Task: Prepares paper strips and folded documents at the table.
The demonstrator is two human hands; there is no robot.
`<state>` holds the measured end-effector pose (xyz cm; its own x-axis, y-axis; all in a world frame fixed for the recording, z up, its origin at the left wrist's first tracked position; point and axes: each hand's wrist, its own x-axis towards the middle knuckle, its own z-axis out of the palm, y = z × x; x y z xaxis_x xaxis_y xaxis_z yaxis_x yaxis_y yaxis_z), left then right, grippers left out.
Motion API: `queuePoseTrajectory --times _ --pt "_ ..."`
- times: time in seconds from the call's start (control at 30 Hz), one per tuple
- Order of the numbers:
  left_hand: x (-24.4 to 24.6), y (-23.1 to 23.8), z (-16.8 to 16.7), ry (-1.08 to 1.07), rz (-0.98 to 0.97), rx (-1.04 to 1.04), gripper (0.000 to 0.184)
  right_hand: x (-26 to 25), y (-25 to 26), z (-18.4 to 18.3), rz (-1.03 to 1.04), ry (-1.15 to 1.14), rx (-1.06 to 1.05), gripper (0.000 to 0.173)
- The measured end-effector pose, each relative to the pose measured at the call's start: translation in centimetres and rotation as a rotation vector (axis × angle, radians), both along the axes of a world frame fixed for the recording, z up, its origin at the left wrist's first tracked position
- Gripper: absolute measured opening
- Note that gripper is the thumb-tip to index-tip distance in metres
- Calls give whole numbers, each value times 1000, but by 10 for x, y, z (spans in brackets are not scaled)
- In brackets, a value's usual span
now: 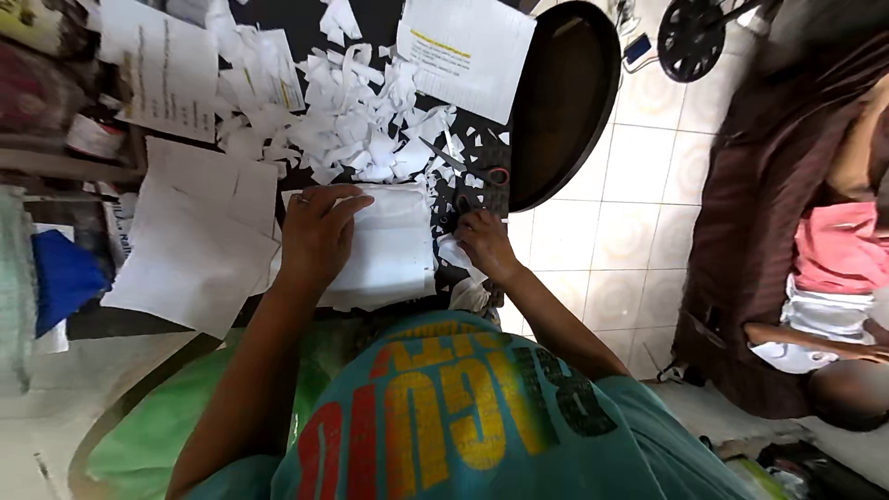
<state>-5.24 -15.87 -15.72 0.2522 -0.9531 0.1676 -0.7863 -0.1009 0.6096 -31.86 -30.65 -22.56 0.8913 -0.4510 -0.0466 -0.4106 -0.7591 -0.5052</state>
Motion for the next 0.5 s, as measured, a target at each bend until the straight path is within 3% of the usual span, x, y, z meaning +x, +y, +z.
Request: queuePoseTrajectory --times 0.23,0.5 --pt "-11 0 13 55 -12 -74 30 -12 -2 27 -282 -174 246 13" --pt "-17 3 23 88 -13 -146 28 -14 17 32 -423 -248 146 19"
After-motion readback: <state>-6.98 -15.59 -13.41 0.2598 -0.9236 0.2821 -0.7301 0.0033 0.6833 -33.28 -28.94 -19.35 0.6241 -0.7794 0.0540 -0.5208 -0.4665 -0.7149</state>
